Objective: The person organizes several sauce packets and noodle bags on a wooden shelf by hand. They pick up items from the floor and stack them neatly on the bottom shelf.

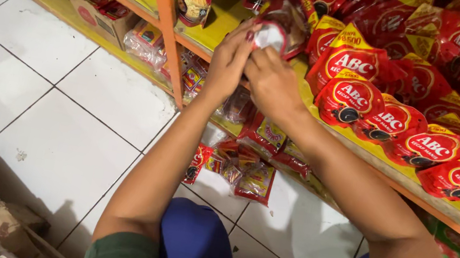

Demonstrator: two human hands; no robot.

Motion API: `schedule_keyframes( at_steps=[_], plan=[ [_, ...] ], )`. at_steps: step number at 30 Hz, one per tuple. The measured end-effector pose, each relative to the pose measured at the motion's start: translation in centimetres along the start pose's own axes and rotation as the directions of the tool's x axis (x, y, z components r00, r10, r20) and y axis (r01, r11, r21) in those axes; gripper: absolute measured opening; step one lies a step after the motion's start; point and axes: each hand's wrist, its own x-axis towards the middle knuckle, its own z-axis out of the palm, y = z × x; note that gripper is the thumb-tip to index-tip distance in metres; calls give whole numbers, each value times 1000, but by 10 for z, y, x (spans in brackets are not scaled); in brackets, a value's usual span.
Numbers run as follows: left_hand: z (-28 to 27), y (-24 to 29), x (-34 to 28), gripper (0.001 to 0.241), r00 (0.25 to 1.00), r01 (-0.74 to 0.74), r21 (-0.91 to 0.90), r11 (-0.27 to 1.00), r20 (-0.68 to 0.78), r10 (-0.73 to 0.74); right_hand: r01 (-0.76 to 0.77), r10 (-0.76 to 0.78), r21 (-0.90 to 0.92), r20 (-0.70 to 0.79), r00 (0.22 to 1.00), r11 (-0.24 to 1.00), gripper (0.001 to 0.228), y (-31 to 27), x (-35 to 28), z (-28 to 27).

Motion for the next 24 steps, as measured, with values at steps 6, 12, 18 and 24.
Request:
schedule_keyframes(
  at_steps=[6, 12, 18, 24],
  plan=[
    [3, -17, -40, 42, 992, -111, 443, 890, 1, 123, 15, 57, 280, -248, 967, 960, 72, -4, -2, -33],
    [0, -22, -64, 45, 990, -128, 484, 866, 14, 139, -177, 236, 282, -190, 953, 943, 72, 5, 12, -12],
    [20, -20, -95, 40, 973, -135, -30, 990, -192, 126, -201, 304, 395, -219, 927, 896, 44, -16, -12, -6],
    [36, -23, -86, 53, 806, 260, -806, 531, -122, -579, 124, 14, 322, -393, 919, 938, 42, -35, -38, 0]
  ],
)
